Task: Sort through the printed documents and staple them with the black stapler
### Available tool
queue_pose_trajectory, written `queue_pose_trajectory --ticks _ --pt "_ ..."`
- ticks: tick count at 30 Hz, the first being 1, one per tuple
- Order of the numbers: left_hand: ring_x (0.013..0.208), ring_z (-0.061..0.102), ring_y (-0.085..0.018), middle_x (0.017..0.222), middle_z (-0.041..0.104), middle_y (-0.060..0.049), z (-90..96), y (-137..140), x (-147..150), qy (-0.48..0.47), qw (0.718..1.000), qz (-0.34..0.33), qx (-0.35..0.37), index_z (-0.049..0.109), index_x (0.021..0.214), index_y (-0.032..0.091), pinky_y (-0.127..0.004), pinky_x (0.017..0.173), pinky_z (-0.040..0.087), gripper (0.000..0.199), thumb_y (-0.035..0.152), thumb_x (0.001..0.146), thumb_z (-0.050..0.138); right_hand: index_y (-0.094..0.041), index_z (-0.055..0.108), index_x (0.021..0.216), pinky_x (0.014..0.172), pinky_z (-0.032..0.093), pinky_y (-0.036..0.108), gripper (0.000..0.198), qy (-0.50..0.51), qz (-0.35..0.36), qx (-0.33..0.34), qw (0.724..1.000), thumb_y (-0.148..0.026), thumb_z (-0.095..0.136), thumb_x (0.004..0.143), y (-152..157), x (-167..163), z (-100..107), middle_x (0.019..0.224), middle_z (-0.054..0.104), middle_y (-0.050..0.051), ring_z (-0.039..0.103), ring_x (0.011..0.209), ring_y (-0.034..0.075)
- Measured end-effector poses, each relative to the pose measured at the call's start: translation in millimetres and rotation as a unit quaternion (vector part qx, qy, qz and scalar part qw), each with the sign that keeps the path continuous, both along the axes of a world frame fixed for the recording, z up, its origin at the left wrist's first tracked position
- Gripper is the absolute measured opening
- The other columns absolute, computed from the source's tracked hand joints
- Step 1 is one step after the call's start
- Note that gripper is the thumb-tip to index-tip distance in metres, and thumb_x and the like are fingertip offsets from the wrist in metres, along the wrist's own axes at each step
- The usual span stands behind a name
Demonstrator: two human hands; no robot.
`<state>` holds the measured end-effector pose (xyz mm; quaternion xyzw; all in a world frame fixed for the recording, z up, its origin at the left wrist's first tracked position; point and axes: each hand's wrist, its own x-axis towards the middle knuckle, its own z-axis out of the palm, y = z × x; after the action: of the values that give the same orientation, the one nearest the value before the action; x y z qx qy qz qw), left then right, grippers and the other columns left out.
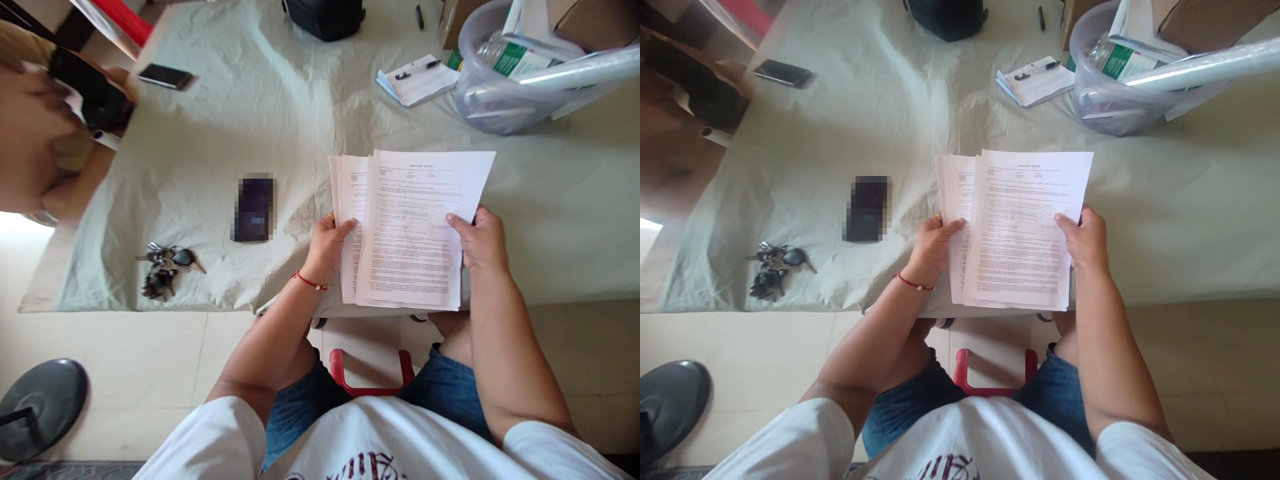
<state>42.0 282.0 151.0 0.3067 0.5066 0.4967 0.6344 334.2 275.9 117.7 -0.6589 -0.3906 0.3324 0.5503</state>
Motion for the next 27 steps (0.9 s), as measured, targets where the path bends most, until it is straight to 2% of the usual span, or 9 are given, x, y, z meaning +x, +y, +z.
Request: queue_pose_trajectory --ticks 6,11,19,27 --pt "0.101 0.078 -0.032 0.095 0.081 -0.009 1.0 -0.2 0.8 0.000 1.000 0.004 -0.012 0.071 0.092 0.019 -0.046 0.092 0.064 0.030 0.032 0.071 0.087 -0.028 0.077 0.102 0.087 0.067 0.045 0.032 -0.005 0.035 -0.009 0.999 -0.030 0.088 0.072 0.1 -2.5 -2.0 0.093 0.080 0.000 0.077 0.089 0.026" --pt "0.102 0.078 -0.032 0.095 0.082 -0.008 -0.4 -0.2 0.5 0.003 1.000 0.006 -0.004 0.071 0.091 0.020 -0.046 0.093 0.064 0.029 0.033 0.071 0.088 -0.028 0.078 0.101 0.084 0.067 0.043 0.029 -0.047 0.050 -0.014 0.998 -0.032 0.086 0.074 -0.9 -5.9 1.2 0.094 0.081 0.000 0.077 0.087 0.025" --pt "0.098 0.078 -0.030 0.089 0.079 -0.008 0.1 -0.8 1.6 0.003 1.000 0.012 -0.019 0.070 0.087 0.020 -0.044 0.091 0.064 0.026 0.039 0.077 0.085 -0.027 0.077 0.095 0.082 0.067 0.042 0.022 -0.060 0.029 0.001 0.998 -0.030 0.085 0.075 -0.3 -10.4 6.9 0.093 0.081 0.001 0.077 0.087 0.026" --pt "0.097 0.076 -0.029 0.086 0.077 -0.008 -2.1 -0.9 1.1 0.009 1.000 0.016 -0.023 0.070 0.083 0.022 -0.043 0.090 0.063 0.023 0.042 0.082 0.081 -0.029 0.077 0.090 0.080 0.068 0.045 0.020 -0.048 0.007 0.007 0.999 -0.033 0.086 0.073 1.8 -9.3 2.9 0.092 0.081 0.000 0.077 0.083 0.026"
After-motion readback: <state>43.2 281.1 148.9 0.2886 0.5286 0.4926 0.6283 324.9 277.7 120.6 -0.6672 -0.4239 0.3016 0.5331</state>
